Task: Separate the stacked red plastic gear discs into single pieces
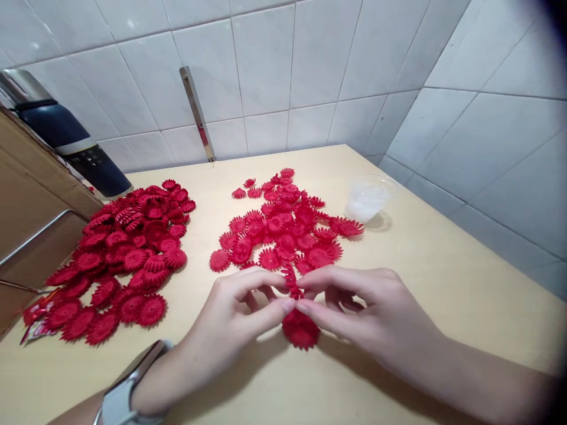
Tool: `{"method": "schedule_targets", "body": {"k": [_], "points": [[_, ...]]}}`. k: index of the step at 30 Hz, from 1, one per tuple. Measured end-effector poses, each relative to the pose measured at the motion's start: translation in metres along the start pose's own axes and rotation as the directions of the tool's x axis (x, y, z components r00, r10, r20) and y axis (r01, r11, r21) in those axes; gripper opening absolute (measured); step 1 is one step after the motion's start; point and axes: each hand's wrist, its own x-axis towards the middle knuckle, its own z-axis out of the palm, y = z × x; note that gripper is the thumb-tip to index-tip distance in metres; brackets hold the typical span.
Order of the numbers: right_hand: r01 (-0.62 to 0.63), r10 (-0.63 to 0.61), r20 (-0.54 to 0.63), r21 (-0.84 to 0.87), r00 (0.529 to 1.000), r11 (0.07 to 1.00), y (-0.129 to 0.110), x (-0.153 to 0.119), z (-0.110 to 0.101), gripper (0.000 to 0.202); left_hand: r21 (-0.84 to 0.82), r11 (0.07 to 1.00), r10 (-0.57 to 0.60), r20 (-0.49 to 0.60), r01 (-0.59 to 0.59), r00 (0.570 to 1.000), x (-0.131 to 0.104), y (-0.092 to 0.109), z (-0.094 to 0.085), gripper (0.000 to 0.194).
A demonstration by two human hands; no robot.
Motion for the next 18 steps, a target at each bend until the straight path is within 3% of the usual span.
{"method": "schedule_targets", "body": {"k": [6,14,18], "points": [[0.118,-0.123,-0.058,-0.081,0.991,0.990,0.0003,-0.0025,0.0005,0.012,-0.158,0.987,-0.033,0.038,0.038,0.999,0.0035,-0.0011,-0.0010,0.011],[0.034,-0.034,-0.010,-0.028,0.999,0.999,0.0022,0.0002,-0.0007,0.008,-0.278,0.947,-0.156,0.041,0.161,0.987,0.0027,-0.0056,0.0002,0.007],[-0.063,0.059,0.074,0.040,0.995,0.997,-0.0012,0.0012,-0.0023,0.005,-0.333,0.925,-0.173,0.061,0.183,0.983,0.0026,-0.0055,0.0002,0.005]]}}
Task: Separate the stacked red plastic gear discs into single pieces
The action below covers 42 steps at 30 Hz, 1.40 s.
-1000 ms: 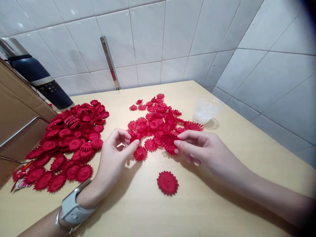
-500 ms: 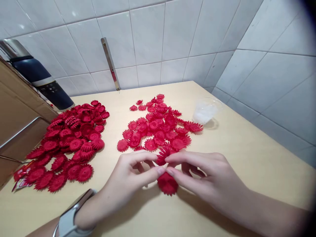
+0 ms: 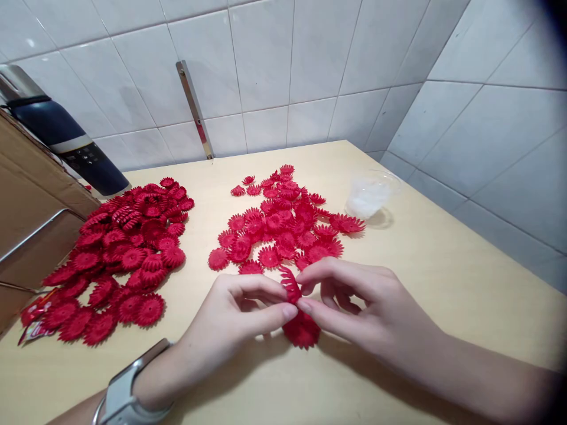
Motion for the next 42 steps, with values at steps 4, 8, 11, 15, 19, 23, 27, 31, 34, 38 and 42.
{"method": "schedule_targets", "body": {"k": [4,8,11,15,19,23,27,31,34,38,42], "points": [[-0.086,0.080,0.069,0.079,0.994,0.993,-0.0032,0.0014,-0.0004,0.006,0.011,1.000,0.004,0.010,-0.004,1.000,0.0003,0.0007,-0.0006,0.010],[-0.141,0.125,0.109,0.150,0.986,0.979,-0.0022,0.0020,0.0009,0.009,-0.013,1.000,0.000,-0.011,0.000,1.000,0.0022,-0.0014,-0.0015,0.006],[-0.145,0.129,0.109,0.150,0.986,0.978,-0.0009,0.0016,0.0013,0.010,-0.018,1.000,-0.004,-0.022,0.003,1.000,0.0032,-0.0032,-0.0018,0.004],[-0.129,0.112,0.112,0.163,0.987,0.978,-0.0007,0.0012,0.0022,0.008,0.006,1.000,-0.016,-0.013,0.016,1.000,0.0037,-0.0044,-0.0021,0.005],[-0.126,0.106,0.122,0.165,0.987,0.978,-0.0002,0.0017,0.0042,0.006,-0.014,1.000,-0.018,-0.015,0.018,1.000,0.0039,-0.0045,-0.0013,0.007],[-0.165,0.146,0.131,0.155,0.981,0.974,-0.0001,0.0006,0.0047,0.007,-0.040,0.998,-0.040,0.008,0.040,0.999,0.0028,-0.0025,0.0012,0.004],[-0.170,0.152,0.129,0.146,0.980,0.975,-0.0007,-0.0012,0.0042,0.008,-0.069,0.997,-0.042,0.025,0.043,0.999,0.0015,-0.0018,0.0031,0.002],[-0.162,0.145,0.128,0.131,0.981,0.978,0.0003,-0.0009,0.0051,0.008,-0.064,0.997,-0.051,0.028,0.052,0.998,0.0019,-0.0041,0.0027,0.007],[-0.139,0.123,0.126,0.126,0.984,0.982,0.0012,0.0001,0.0060,0.008,-0.063,0.997,-0.048,0.026,0.050,0.998,0.0027,-0.0047,0.0020,0.006],[-0.118,0.104,0.131,0.110,0.986,0.987,0.0013,0.0004,0.0060,0.009,-0.037,0.999,-0.028,0.019,0.029,0.999,0.0031,-0.0028,0.0019,0.005],[-0.110,0.102,0.119,0.063,0.988,0.992,0.0013,-0.0009,0.0055,0.009,0.001,1.000,-0.022,0.019,0.022,1.000,0.0027,-0.0017,0.0023,0.009]]}}
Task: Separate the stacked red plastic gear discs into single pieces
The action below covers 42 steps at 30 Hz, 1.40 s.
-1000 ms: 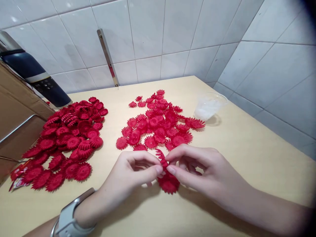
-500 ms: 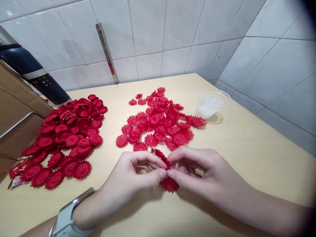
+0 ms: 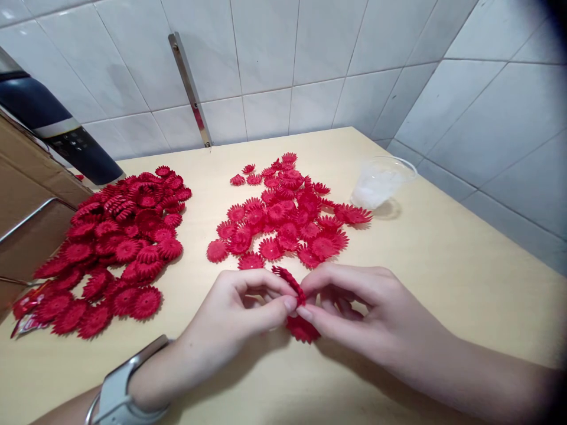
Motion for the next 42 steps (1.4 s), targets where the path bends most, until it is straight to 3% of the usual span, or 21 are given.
{"method": "schedule_targets", "body": {"k": [6,15,18,22,31,34,38,42], "points": [[-0.022,0.022,-0.005,0.007,1.000,1.000,0.001,-0.001,0.001,0.008,0.032,1.000,0.002,-0.019,-0.002,1.000,0.000,-0.004,-0.001,0.006],[-0.082,0.076,0.055,0.122,0.996,0.989,-0.001,-0.001,0.001,0.009,-0.063,0.997,-0.036,0.051,0.040,0.998,0.000,-0.004,-0.001,0.008],[-0.160,0.136,0.102,0.299,0.986,0.941,-0.001,0.000,0.000,0.011,-0.132,0.990,-0.041,0.062,0.048,0.997,0.000,0.000,0.000,0.009],[-0.228,0.167,0.159,0.561,0.973,0.796,0.002,0.003,-0.003,0.011,-0.146,0.989,-0.028,0.041,0.033,0.999,0.001,0.000,-0.001,0.010],[-0.234,0.209,0.111,0.575,0.972,0.784,0.006,0.007,-0.006,0.008,-0.153,0.987,-0.045,-0.016,0.042,0.999,0.002,-0.002,0.002,0.009],[-0.233,0.241,0.055,0.524,0.969,0.819,0.005,0.009,-0.009,0.008,-0.074,0.997,-0.046,-0.093,0.039,0.995,0.002,0.001,0.002,0.010],[-0.210,0.255,-0.042,0.446,0.966,0.870,0.005,0.014,-0.015,0.012,0.166,0.986,0.019,-0.241,0.022,0.970,0.007,0.007,-0.006,0.009],[-0.193,0.253,-0.106,0.393,0.962,0.899,0.010,0.018,-0.019,0.013,0.351,0.936,0.117,-0.275,-0.014,0.954,0.012,0.011,-0.014,0.011]]}}
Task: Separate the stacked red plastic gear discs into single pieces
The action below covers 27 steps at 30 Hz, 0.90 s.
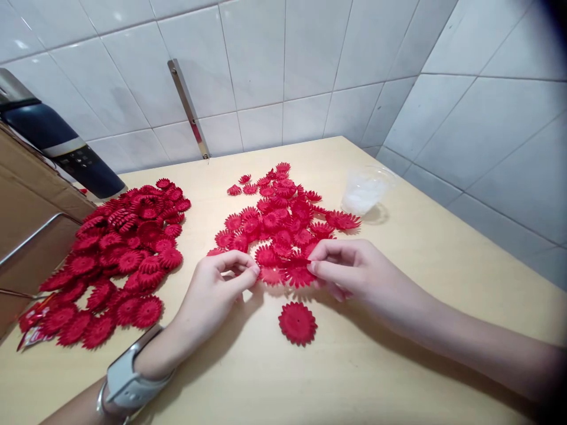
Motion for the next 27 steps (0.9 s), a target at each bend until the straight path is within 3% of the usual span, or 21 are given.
{"method": "schedule_targets", "body": {"k": [6,10,14,16,18,20,22,27], "points": [[-0.013,0.013,-0.035,0.000,0.999,1.000,0.001,0.004,-0.001,0.011,0.008,1.000,0.017,-0.052,-0.017,0.998,0.003,-0.003,-0.003,0.011],[-0.017,0.020,-0.117,0.019,0.993,1.000,-0.006,0.006,-0.008,0.017,-0.039,0.999,0.012,-0.177,-0.019,0.984,0.010,-0.004,-0.013,0.011],[0.044,-0.042,-0.145,0.010,0.989,0.999,-0.009,0.008,-0.011,0.019,-0.036,0.998,0.035,-0.305,-0.048,0.952,0.014,-0.004,-0.021,0.018],[0.091,-0.093,-0.131,-0.019,0.987,0.996,-0.008,0.006,-0.009,0.018,-0.007,0.996,0.079,-0.313,-0.086,0.946,0.011,-0.003,-0.018,0.019],[0.134,-0.142,-0.113,-0.075,0.983,0.988,-0.006,0.003,-0.004,0.017,0.010,0.993,0.117,-0.231,-0.118,0.966,0.003,-0.002,-0.010,0.013],[0.181,-0.192,-0.072,-0.145,0.979,0.973,-0.005,-0.003,0.002,0.014,0.005,0.990,0.143,-0.032,-0.143,0.989,-0.007,-0.001,-0.001,0.009],[0.237,-0.242,0.004,-0.227,0.970,0.945,-0.005,-0.010,0.007,0.011,-0.049,0.989,0.144,0.138,-0.138,0.980,-0.015,0.000,0.007,0.014],[0.394,-0.358,0.166,-0.430,0.919,0.813,-0.003,-0.021,0.012,0.006,-0.158,0.983,0.121,0.210,-0.089,0.970,-0.021,-0.001,0.012,0.020]]}}
